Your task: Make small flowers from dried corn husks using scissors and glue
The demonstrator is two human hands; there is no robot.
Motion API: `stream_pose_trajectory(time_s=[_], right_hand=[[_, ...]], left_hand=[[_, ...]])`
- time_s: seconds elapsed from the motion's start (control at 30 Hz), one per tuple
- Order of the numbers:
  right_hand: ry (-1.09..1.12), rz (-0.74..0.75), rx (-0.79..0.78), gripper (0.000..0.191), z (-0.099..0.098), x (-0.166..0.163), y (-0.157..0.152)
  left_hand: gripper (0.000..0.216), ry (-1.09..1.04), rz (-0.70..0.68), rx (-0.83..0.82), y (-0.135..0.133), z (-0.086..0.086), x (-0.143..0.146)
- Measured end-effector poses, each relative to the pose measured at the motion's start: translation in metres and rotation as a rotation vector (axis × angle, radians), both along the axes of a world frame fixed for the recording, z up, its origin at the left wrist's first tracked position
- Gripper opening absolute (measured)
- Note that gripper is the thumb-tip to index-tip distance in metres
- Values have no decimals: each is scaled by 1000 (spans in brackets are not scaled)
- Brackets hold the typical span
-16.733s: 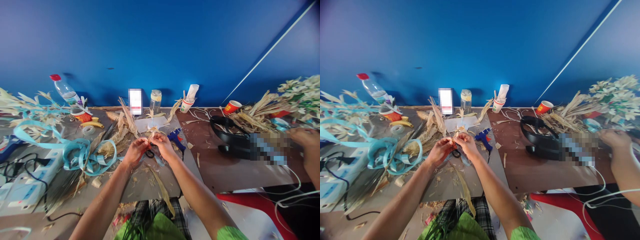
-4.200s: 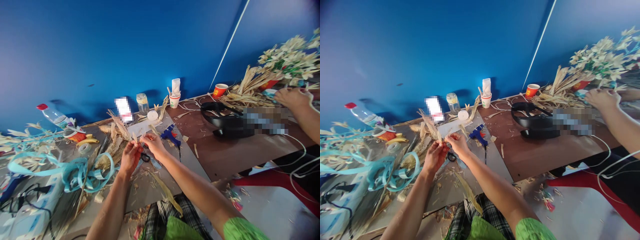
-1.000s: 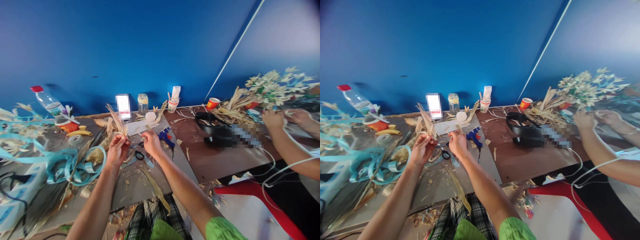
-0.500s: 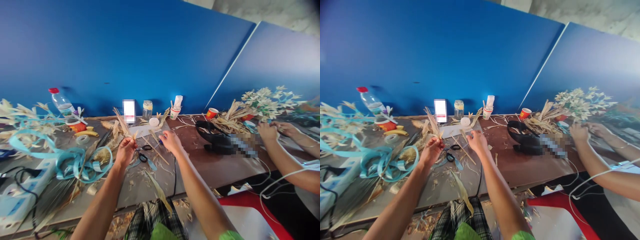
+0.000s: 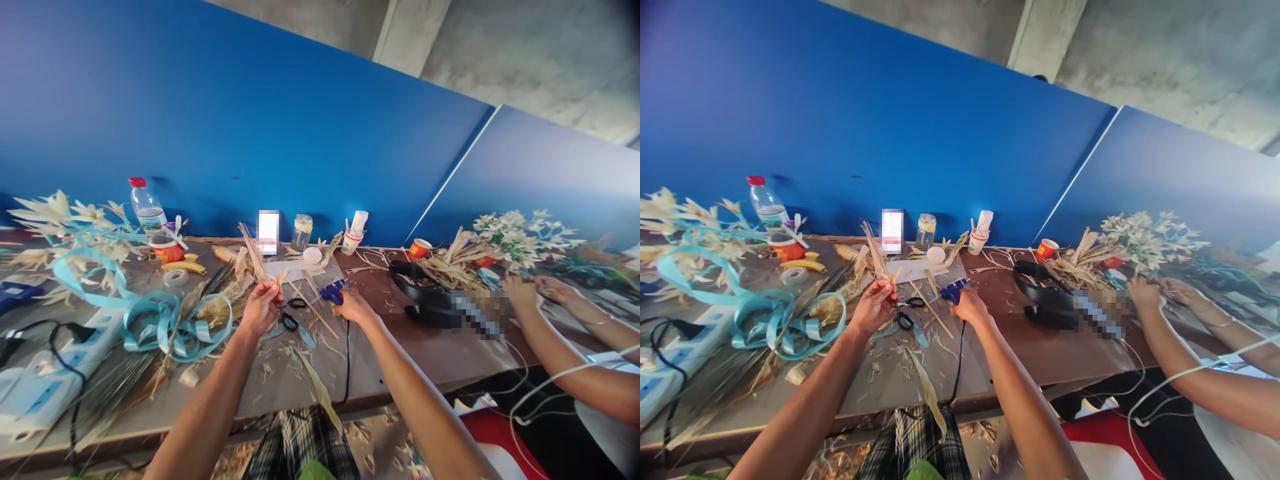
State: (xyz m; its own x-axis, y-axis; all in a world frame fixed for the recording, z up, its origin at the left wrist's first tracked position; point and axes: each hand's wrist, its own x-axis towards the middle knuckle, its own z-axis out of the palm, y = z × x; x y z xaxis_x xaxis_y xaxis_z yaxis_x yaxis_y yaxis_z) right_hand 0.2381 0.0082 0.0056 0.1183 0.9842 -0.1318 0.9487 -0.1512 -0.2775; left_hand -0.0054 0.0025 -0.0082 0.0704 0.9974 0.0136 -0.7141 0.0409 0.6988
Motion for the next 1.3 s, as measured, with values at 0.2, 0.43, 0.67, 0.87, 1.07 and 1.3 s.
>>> stream_pose_trajectory(time_s=[0.2, 0.43, 0.67, 0.87, 1.07, 1.3], right_hand=[[215, -34, 153, 22, 2, 20, 1], [1334, -117, 497, 32, 29, 35, -13], [1522, 112, 279, 34, 43, -10, -28], [1413, 115, 281, 40, 12, -64, -23], [1077, 378, 315, 35, -7, -75, -28], [901, 491, 415, 24, -11, -69, -33]], left_hand=[[27, -49, -7, -12, 2, -2, -2], [24, -83, -17, -16, 2, -3, -4], [24, -77, 0, -27, 2, -4, -3], [26, -61, 62, -34, 2, -2, -2], [26, 10, 153, -29, 4, -2, -2], [25, 67, 158, -19, 5, -2, 1]])
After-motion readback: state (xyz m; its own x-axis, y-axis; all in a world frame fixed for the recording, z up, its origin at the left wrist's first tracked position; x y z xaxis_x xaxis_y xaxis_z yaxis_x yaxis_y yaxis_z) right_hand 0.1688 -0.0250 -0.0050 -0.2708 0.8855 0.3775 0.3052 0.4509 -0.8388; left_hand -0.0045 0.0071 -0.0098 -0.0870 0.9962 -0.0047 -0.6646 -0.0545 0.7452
